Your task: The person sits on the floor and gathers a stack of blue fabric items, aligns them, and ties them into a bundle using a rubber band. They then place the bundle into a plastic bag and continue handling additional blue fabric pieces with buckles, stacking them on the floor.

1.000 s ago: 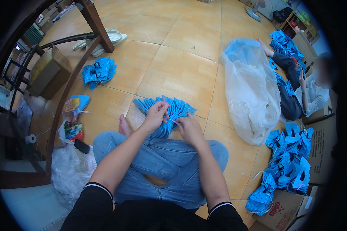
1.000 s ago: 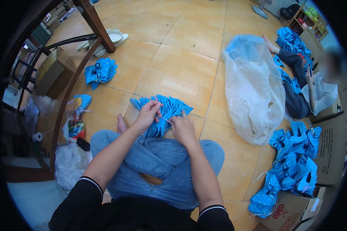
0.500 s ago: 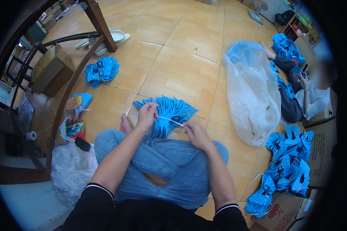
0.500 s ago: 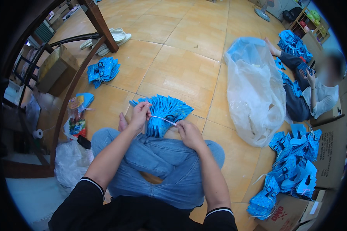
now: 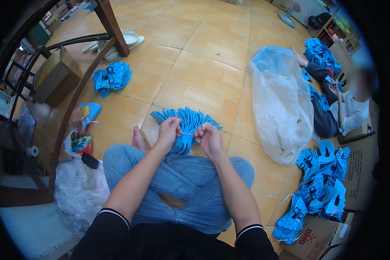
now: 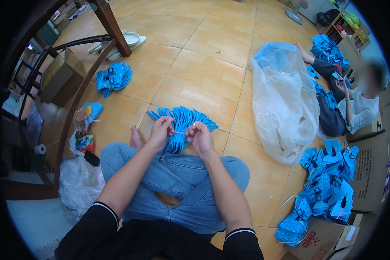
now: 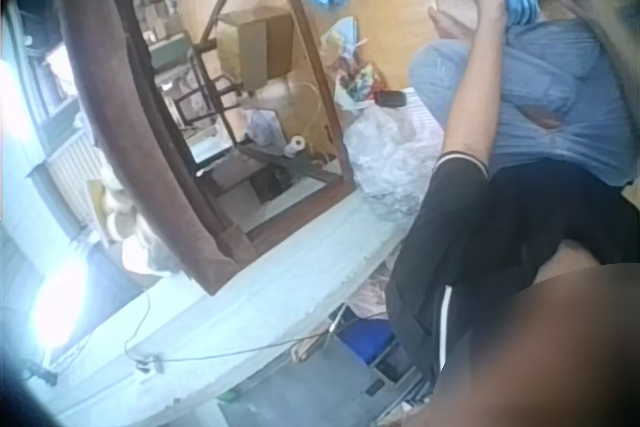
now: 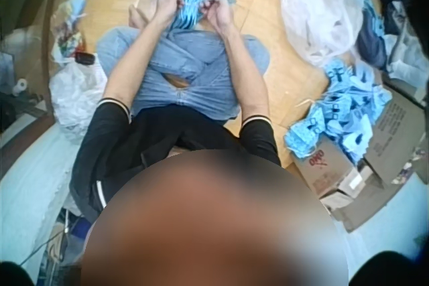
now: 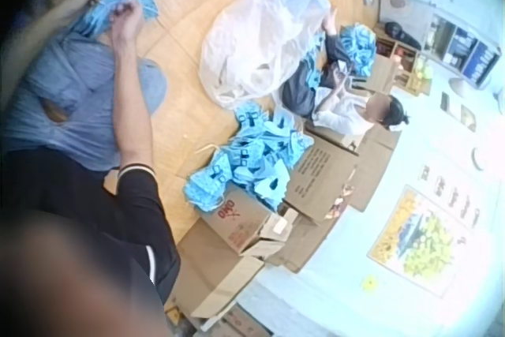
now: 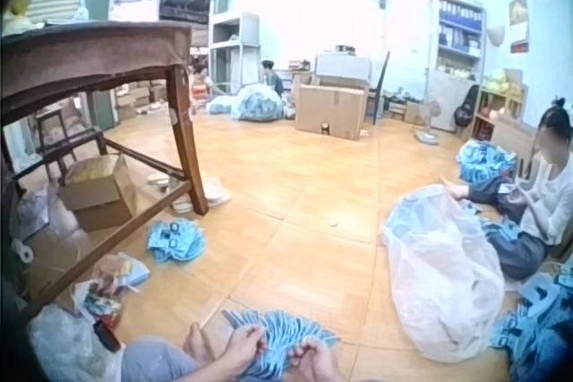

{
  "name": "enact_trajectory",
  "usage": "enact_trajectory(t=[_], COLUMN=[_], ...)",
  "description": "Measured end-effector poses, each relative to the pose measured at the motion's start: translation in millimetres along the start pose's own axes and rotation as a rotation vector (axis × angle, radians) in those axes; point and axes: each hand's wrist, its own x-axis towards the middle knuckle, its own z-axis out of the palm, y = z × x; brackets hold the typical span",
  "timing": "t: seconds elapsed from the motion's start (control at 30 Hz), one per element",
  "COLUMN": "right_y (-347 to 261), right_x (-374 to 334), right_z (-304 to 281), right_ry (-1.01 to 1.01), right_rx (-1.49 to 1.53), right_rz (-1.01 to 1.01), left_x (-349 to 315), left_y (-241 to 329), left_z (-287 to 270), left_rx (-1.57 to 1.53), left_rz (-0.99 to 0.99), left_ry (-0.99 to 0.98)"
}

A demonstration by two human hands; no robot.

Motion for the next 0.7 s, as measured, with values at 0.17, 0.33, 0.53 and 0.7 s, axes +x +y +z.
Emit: enact_trajectory(t=[0.17,0.33,0.53,0.7], right_y=[10,20,24,25], right_x=[3,5,7,8], right_z=[-5,-8,-12,-11], right_ry=[0.023,0.002,0.035,0.058], right_rx=[-0.448,-0.713,-0.725,-0.708], right_rz=[-0.087,-0.222,-0.218,-0.213], left_x=[1,-3,-11,-12], left_y=[4,10,23,25], left_z=[-3,0,4,9], left_rx=[-0.018,0.018,0.191,0.233], left_rz=[-0.04,-0.057,0.067,0.09], left_ry=[0.006,0.006,-0.178,-0.207])
